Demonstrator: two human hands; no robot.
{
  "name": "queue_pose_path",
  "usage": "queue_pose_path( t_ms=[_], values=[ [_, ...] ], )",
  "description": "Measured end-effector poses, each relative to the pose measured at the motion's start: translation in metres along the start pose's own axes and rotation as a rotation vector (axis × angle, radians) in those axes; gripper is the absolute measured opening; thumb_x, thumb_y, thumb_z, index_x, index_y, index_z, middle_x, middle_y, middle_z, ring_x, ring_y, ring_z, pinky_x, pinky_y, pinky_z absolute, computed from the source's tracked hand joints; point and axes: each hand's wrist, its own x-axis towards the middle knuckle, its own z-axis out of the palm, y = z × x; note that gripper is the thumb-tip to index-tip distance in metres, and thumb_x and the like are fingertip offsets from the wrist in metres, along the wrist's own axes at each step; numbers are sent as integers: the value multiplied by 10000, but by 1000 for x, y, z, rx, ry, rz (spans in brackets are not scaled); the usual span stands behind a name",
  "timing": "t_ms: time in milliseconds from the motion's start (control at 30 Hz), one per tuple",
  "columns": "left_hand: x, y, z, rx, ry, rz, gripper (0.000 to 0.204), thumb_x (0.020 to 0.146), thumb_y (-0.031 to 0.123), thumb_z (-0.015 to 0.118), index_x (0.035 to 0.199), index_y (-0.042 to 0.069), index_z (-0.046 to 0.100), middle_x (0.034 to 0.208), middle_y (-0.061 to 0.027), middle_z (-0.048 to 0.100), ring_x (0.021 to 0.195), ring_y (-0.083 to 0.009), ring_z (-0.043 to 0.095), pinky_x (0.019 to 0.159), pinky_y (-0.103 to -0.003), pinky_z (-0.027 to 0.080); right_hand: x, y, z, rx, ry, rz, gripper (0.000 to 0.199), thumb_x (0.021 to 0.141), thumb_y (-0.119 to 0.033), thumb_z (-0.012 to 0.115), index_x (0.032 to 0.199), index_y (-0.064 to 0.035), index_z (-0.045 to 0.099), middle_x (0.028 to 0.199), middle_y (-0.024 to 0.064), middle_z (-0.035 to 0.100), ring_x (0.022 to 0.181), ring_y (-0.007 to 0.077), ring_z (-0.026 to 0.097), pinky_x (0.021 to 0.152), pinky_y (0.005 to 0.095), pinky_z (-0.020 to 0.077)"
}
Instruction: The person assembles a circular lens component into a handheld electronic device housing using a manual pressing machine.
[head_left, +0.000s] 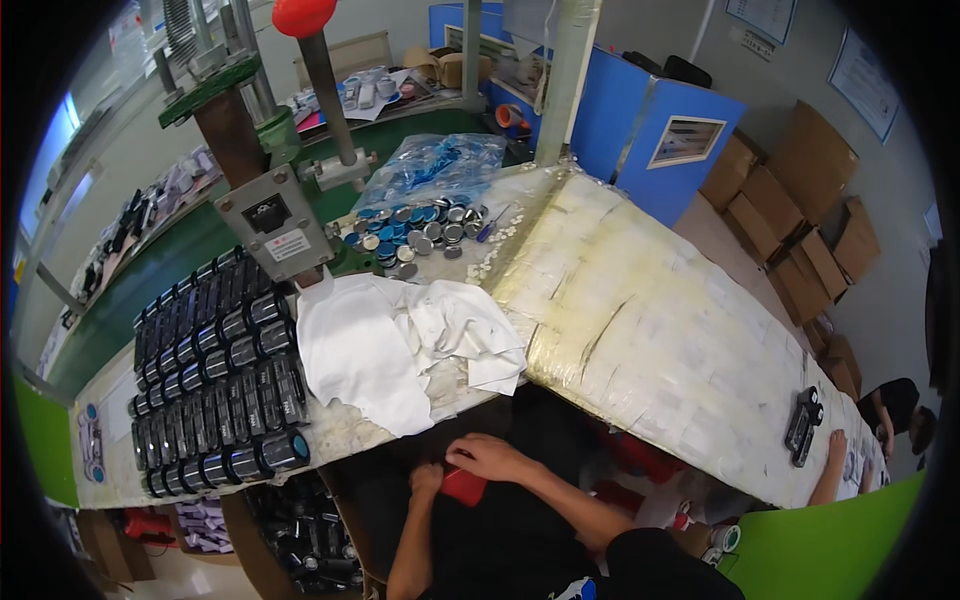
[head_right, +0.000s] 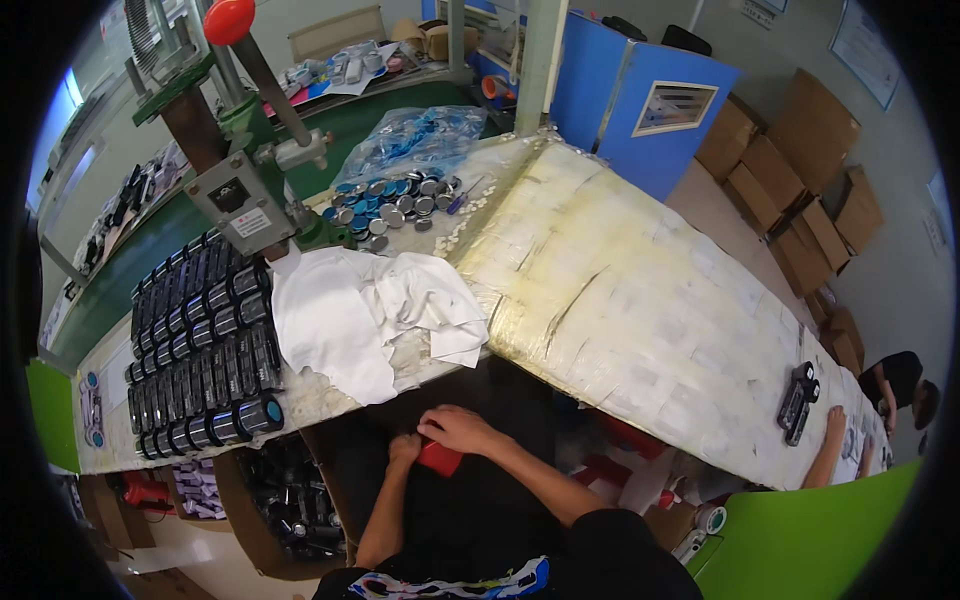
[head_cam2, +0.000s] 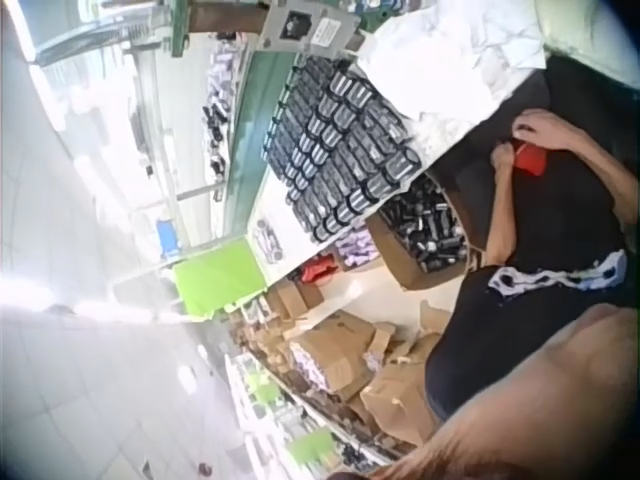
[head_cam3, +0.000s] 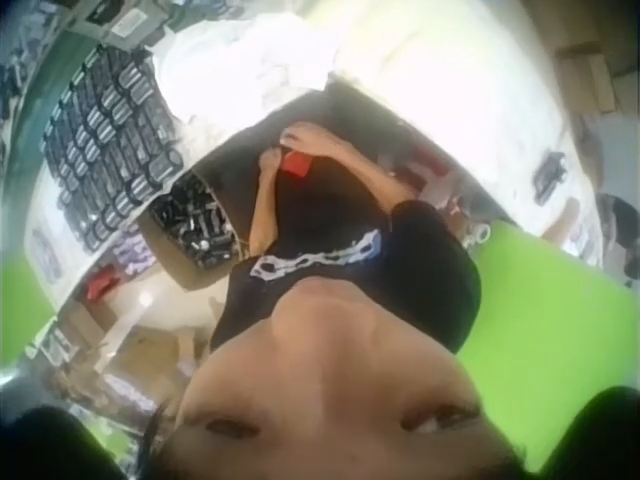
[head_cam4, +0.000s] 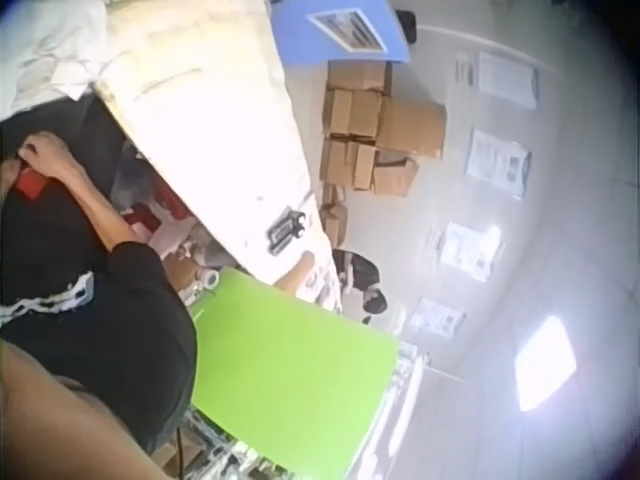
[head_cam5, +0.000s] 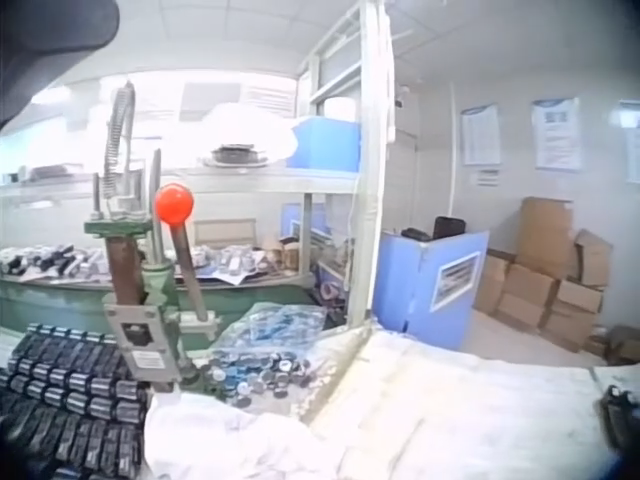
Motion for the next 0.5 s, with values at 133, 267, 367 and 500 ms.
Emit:
queue_pose_path(
  t_ms=[133,267,367,500],
  values=[
    [3,14,1,40,-150,-39,565,913,477,337,1314,104,478,1284,-209,518,1169,-383,507,1004,-456,388,-140,-58,-101,527,-186,-206,326,899,-174,601,1180,-9,587,1230,108,581,1159,204,523,1003,331,385],
    [5,10,-2,-108,-48,-76,572,919,512,297,1332,149,454,1339,-190,476,1205,-375,480,1014,-455,378,-261,-12,-194,169,998,332,441,734,-45,640,1169,-24,568,1181,99,604,1108,213,546,952,342,414],
    [14,12,5,-109,-55,-45,551,923,505,298,1333,165,439,1361,-173,459,1220,-375,466,1012,-461,379,-370,102,-234,-1034,1458,839,565,813,-377,687,1227,-32,519,1258,205,511,1213,370,440,1009,455,357],
    [23,6,17,-191,-57,-3,551,919,515,306,1332,173,431,1362,-163,461,1228,-374,456,1011,-464,379,-521,206,-202,-589,1485,1562,982,654,-695,655,1361,-60,407,1323,281,429,1262,455,365,1049,527,297]
  ],
)
